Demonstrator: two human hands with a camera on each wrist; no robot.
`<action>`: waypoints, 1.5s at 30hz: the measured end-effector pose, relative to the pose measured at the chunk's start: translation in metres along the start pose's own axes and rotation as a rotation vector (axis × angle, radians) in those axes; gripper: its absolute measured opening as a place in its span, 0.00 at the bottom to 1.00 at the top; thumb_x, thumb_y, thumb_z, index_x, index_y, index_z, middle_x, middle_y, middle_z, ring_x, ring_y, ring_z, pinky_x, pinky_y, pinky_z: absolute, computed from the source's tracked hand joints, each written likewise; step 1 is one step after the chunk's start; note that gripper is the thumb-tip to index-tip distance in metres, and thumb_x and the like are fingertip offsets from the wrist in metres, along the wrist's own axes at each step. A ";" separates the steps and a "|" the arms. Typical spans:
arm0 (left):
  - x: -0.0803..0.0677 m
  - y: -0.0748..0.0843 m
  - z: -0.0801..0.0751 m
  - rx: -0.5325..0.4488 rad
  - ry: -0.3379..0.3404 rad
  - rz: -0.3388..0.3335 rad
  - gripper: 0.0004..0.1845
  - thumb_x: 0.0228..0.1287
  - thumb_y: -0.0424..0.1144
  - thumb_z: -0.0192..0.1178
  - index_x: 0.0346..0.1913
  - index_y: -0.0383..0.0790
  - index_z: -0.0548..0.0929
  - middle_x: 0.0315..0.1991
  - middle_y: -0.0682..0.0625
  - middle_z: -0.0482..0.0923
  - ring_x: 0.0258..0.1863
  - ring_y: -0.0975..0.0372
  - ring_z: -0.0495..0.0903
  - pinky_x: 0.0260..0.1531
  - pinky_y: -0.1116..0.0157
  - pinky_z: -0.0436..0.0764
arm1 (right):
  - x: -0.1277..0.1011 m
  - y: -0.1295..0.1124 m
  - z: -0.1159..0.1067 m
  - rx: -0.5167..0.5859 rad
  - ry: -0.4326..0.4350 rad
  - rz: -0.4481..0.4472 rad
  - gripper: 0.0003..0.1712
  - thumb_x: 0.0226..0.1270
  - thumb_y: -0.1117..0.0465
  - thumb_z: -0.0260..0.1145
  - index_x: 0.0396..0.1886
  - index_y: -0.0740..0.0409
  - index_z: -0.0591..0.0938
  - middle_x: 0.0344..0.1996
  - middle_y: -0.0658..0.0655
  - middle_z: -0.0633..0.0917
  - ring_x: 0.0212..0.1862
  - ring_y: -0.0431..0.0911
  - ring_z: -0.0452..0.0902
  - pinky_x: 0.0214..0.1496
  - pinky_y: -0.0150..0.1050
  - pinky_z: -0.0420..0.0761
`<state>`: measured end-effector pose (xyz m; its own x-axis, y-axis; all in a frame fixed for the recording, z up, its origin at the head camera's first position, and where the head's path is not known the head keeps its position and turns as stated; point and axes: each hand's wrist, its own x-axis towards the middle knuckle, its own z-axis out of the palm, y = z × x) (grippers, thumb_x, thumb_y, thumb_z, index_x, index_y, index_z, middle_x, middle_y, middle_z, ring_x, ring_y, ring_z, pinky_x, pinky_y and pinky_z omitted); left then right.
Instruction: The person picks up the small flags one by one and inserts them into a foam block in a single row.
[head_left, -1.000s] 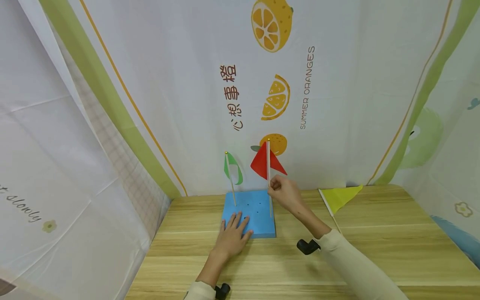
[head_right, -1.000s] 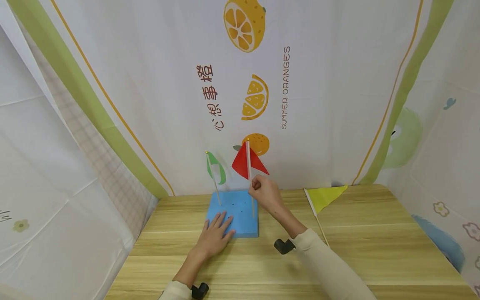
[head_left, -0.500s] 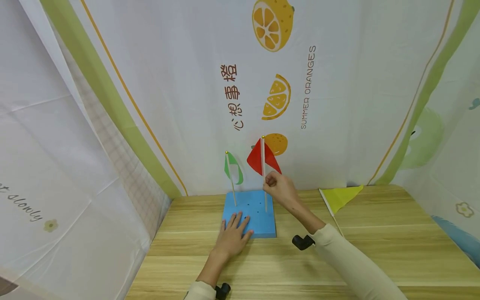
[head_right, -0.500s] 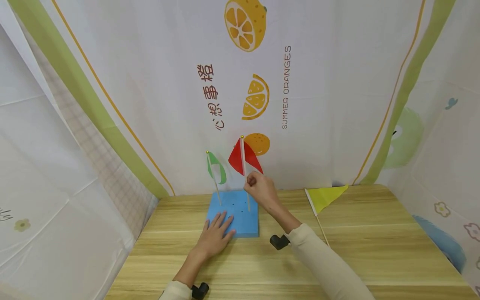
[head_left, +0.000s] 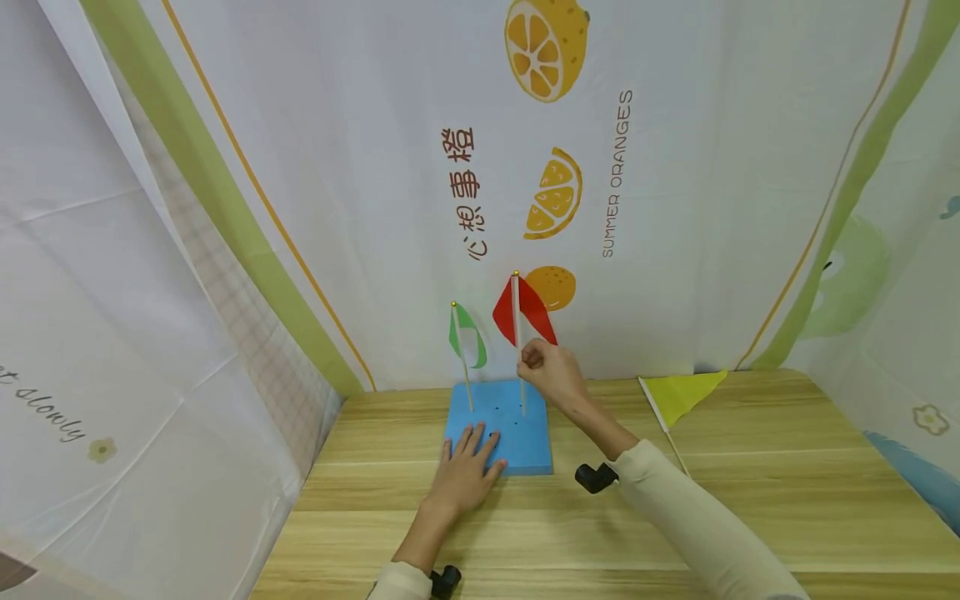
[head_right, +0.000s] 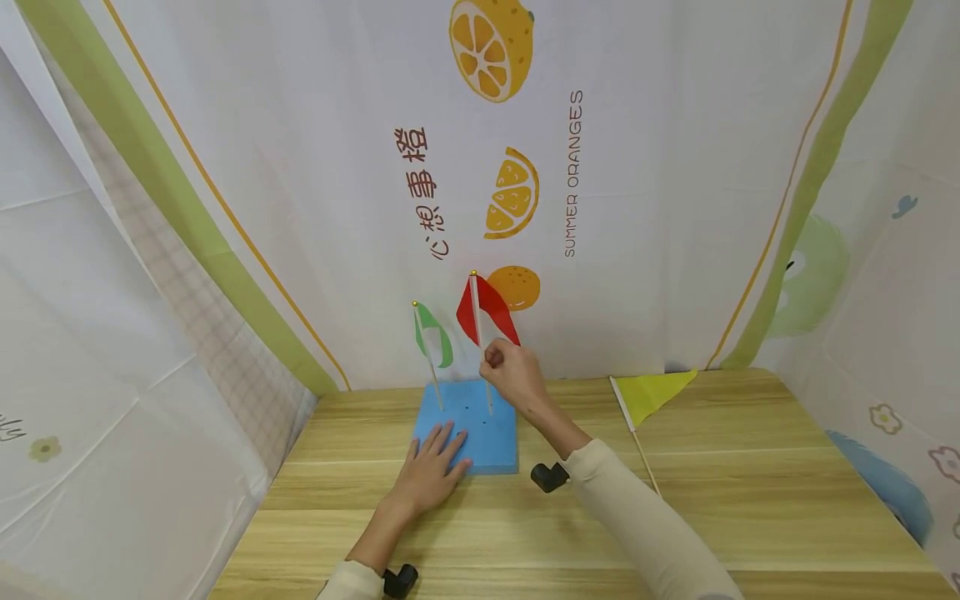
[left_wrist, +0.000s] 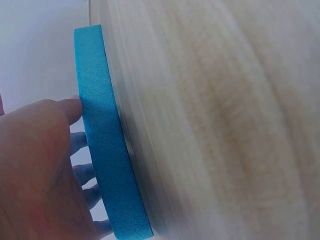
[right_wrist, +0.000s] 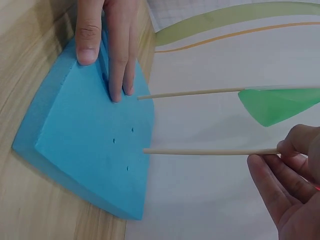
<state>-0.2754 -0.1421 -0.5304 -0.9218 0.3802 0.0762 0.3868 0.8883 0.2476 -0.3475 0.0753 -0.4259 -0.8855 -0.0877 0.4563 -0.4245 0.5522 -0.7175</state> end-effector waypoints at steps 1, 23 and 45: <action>0.000 0.000 0.000 -0.001 -0.001 -0.001 0.33 0.85 0.57 0.50 0.83 0.45 0.67 0.85 0.38 0.57 0.85 0.41 0.55 0.81 0.32 0.55 | 0.001 0.000 0.001 -0.003 -0.001 0.000 0.03 0.69 0.65 0.71 0.38 0.61 0.86 0.34 0.58 0.90 0.39 0.51 0.90 0.46 0.45 0.92; 0.001 -0.001 0.000 0.011 -0.015 -0.015 0.33 0.85 0.58 0.49 0.83 0.46 0.66 0.86 0.39 0.56 0.85 0.42 0.55 0.81 0.33 0.54 | 0.019 -0.002 0.030 -0.020 0.000 -0.011 0.03 0.70 0.65 0.73 0.37 0.60 0.87 0.34 0.58 0.91 0.38 0.50 0.89 0.46 0.45 0.91; 0.002 -0.002 0.000 0.015 -0.013 -0.006 0.33 0.86 0.58 0.47 0.83 0.46 0.67 0.86 0.39 0.56 0.85 0.42 0.55 0.81 0.32 0.55 | 0.027 0.007 0.056 -0.031 0.025 -0.024 0.03 0.69 0.67 0.72 0.34 0.62 0.86 0.32 0.59 0.92 0.36 0.51 0.90 0.45 0.47 0.91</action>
<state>-0.2783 -0.1427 -0.5307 -0.9235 0.3784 0.0625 0.3821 0.8942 0.2333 -0.3852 0.0300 -0.4480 -0.8699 -0.0803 0.4866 -0.4389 0.5758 -0.6898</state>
